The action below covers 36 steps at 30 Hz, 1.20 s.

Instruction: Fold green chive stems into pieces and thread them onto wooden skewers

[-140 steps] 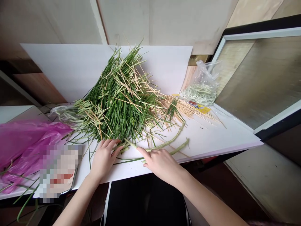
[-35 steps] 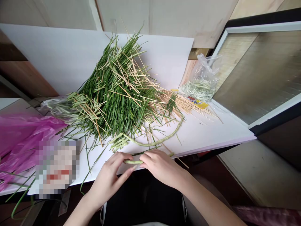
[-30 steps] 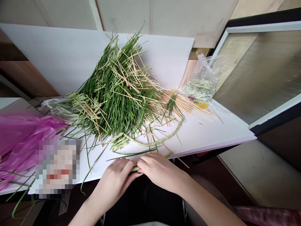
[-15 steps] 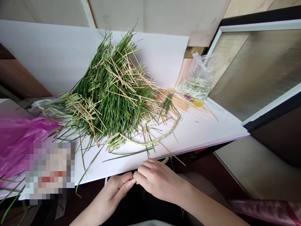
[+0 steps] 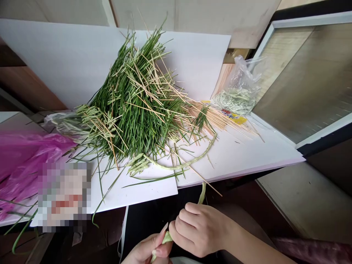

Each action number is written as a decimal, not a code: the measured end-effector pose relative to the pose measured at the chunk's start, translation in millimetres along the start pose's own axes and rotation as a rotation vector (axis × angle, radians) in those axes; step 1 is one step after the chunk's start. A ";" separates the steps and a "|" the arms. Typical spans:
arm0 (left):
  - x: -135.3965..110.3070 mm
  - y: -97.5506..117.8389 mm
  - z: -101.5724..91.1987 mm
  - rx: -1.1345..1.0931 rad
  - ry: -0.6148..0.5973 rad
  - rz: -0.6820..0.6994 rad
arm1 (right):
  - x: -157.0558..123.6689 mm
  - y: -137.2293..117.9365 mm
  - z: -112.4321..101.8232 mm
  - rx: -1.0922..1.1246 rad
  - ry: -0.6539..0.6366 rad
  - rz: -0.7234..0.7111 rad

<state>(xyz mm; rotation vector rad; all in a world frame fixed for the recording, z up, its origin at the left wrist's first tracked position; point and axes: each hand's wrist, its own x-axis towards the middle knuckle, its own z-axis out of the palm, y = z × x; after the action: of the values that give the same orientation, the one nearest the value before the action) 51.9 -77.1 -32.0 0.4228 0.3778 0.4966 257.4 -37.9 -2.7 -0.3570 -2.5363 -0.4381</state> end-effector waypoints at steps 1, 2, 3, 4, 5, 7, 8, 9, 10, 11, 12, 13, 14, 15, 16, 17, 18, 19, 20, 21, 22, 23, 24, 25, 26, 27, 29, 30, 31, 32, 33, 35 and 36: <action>0.5 1.2 1.0 0.001 -0.001 0.002 | 0.6 -1.2 -0.4 0.002 0.008 0.006; 0.9 3.2 2.9 0.004 -0.012 0.000 | 1.1 -1.9 -1.1 0.002 0.010 0.016; 1.0 5.6 5.5 0.008 -0.023 -0.005 | 1.1 -1.7 -2.3 0.002 0.011 0.022; 0.1 8.3 8.6 0.014 -0.035 -0.014 | 0.0 -0.4 -4.2 0.003 0.005 0.022; -2.1 11.5 11.8 0.022 -0.047 -0.018 | -2.6 2.5 -6.9 0.006 -0.001 0.013; -11.4 20.2 16.4 0.025 -0.020 -0.004 | -12.7 13.1 -14.5 0.005 -0.010 0.034; -18.4 26.5 16.7 0.034 0.005 0.019 | -19.8 20.3 -18.8 -0.005 -0.013 0.086; -26.1 34.8 15.3 0.043 0.087 0.068 | -27.2 27.8 -23.1 -0.028 -0.014 0.191; -33.6 45.2 12.0 0.082 0.135 0.110 | -34.3 35.0 -26.8 -0.056 -0.034 0.330; -40.1 58.0 6.9 0.198 0.209 0.184 | -39.9 41.0 -29.6 -0.059 -0.053 0.426; -44.5 72.7 0.4 0.351 0.355 0.303 | -43.4 45.1 -31.1 -0.042 -0.085 0.504; -46.5 88.9 -7.2 0.551 0.529 0.427 | -44.4 47.2 -31.3 -0.004 -0.123 0.555; -45.6 105.8 -15.3 0.791 0.699 0.538 | -42.8 47.1 -30.1 0.053 -0.162 0.585; -42.3 122.5 -23.6 1.050 0.823 0.580 | -38.9 45.2 -28.0 0.116 -0.204 0.610; -37.1 138.2 -31.6 1.294 0.911 0.599 | -33.6 41.8 -25.3 0.171 -0.245 0.630; -30.7 152.0 -39.1 1.520 0.978 0.560 | -27.5 37.7 -22.3 0.214 -0.283 0.641; -23.9 163.3 -45.9 1.704 1.039 0.545 | -21.5 33.3 -19.5 0.246 -0.319 0.644; -17.6 171.7 -51.8 1.830 1.076 0.563 | -16.4 29.1 -17.0 0.268 -0.354 0.643; -12.2 176.8 -56.6 1.882 1.093 0.579 | -12.4 25.5 -15.1 0.283 -0.387 0.642; -8.3 178.6 -60.2 1.918 1.107 0.605 | -9.8 22.7 -13.5 0.299 -0.413 0.642; -5.8 177.0 -62.2 1.941 1.121 0.647 | -8.4 20.7 -12.3 0.325 -0.433 0.646; -4.7 172.3 -62.3 1.953 1.131 0.699 | -7.9 19.2 -11.1 0.360 -0.447 0.655; -4.9 165.0 -60.3 1.960 1.131 0.759 | -7.8 18.2 -9.7 0.401 -0.452 0.672; -5.9 155.4 -56.0 1.950 1.111 0.823 | -7.7 17.3 -7.9 0.446 -0.451 0.695; -7.3 144.1 -49.5 1.915 1.059 0.865 | -7.3 16.4 -5.7 0.498 -0.447 0.723; -8.8 132.0 -41.0 1.843 0.965 0.879 | -6.1 15.2 -3.0 0.549 -0.441 0.752; -10.2 107.9 -20.9 1.683 0.709 0.758 | -1.5 12.5 2.9 0.637 -0.421 0.791; -9.8 97.4 -10.9 1.664 0.584 0.670 | 1.9 11.1 5.6 0.674 -0.413 0.797; -8.8 88.5 -2.3 1.693 0.479 0.618 | 5.9 9.8 7.7 0.710 -0.408 0.798; -7.3 81.7 4.4 1.717 0.417 0.580 | 10.3 8.7 9.1 0.742 -0.407 0.800; -5.6 76.8 8.7 1.714 0.371 0.556 | 14.8 8.1 9.9 0.771 -0.406 0.810; -2.7 72.3 10.6 1.658 0.339 0.544 | 22.8 7.8 10.0 0.819 -0.399 0.845; -2.0 72.0 9.0 1.609 0.335 0.548 | 25.9 8.0 9.9 0.830 -0.388 0.864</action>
<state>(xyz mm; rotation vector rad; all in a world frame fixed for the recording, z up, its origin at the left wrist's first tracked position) 27.3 -23.4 10.2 2.0531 0.9705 0.7214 234.3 -22.7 5.5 -1.1762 -2.3331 1.0434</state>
